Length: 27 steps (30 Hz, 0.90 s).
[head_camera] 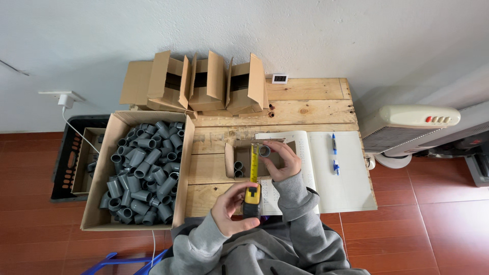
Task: The person assembles a cardboard box by hand and fills it with small grey plastic cylindrical components from a larger container, using a tape measure to check the dimensions of a component and writing notes in a notebook between actions.
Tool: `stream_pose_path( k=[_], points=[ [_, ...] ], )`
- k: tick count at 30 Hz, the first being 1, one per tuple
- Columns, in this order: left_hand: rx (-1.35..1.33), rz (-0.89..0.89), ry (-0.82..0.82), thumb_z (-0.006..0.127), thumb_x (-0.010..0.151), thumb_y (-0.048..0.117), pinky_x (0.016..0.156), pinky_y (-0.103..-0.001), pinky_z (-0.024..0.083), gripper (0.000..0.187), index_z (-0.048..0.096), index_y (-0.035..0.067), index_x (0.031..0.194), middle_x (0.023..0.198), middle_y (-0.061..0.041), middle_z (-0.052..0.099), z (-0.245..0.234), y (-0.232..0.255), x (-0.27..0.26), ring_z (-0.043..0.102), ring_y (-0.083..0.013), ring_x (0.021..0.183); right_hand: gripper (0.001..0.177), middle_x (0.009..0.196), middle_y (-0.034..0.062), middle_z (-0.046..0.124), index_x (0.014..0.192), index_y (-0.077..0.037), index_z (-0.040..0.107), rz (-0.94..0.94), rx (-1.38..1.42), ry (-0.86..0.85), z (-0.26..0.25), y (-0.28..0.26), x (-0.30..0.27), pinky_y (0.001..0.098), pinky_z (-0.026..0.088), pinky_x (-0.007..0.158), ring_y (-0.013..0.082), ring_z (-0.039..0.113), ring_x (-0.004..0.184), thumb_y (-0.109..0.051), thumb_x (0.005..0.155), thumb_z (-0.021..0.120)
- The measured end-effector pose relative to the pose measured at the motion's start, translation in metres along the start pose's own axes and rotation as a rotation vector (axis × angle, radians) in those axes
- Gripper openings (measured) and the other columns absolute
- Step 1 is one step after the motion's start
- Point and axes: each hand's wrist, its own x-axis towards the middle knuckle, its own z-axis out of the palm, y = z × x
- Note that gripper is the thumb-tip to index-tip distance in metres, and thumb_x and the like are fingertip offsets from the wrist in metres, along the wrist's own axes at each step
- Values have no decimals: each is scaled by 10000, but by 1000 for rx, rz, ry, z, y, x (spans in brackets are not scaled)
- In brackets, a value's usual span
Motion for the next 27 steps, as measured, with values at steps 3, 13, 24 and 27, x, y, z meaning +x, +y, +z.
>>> stream_pose_path(
  k=[3, 13, 24, 27],
  points=[
    [40, -36, -15, 890, 694, 201, 934, -246, 514, 713, 588, 45, 1321, 1171, -68, 664, 7, 4, 0, 637, -137, 1013, 366, 1179, 134, 737, 1190, -16, 688, -45, 26, -3, 1, 2, -3, 360, 620, 976, 278, 733, 1089, -9, 828, 741],
    [65, -99, -14, 882, 685, 177, 915, -246, 541, 692, 600, 64, 1307, 1131, -62, 679, 8, 4, -1, 658, -146, 998, 403, 1189, 129, 736, 1186, -16, 692, -40, 36, -4, 0, -2, -4, 376, 616, 999, 282, 724, 1117, 47, 788, 682],
    [66, -91, -25, 888, 692, 249, 881, -248, 553, 718, 590, 57, 1317, 1162, -69, 674, 8, 1, -3, 657, -150, 1004, 383, 1176, 133, 740, 1178, -12, 698, -58, 35, 8, -2, -6, -4, 375, 621, 989, 283, 726, 1106, 43, 799, 682],
    [57, -95, -30, 888, 693, 246, 871, -243, 551, 721, 586, 59, 1320, 1171, -69, 672, 8, -1, -4, 656, -146, 1005, 382, 1176, 133, 740, 1177, -14, 701, -47, 29, 3, -4, -10, -3, 370, 618, 990, 281, 726, 1105, 40, 799, 682]
  ],
)
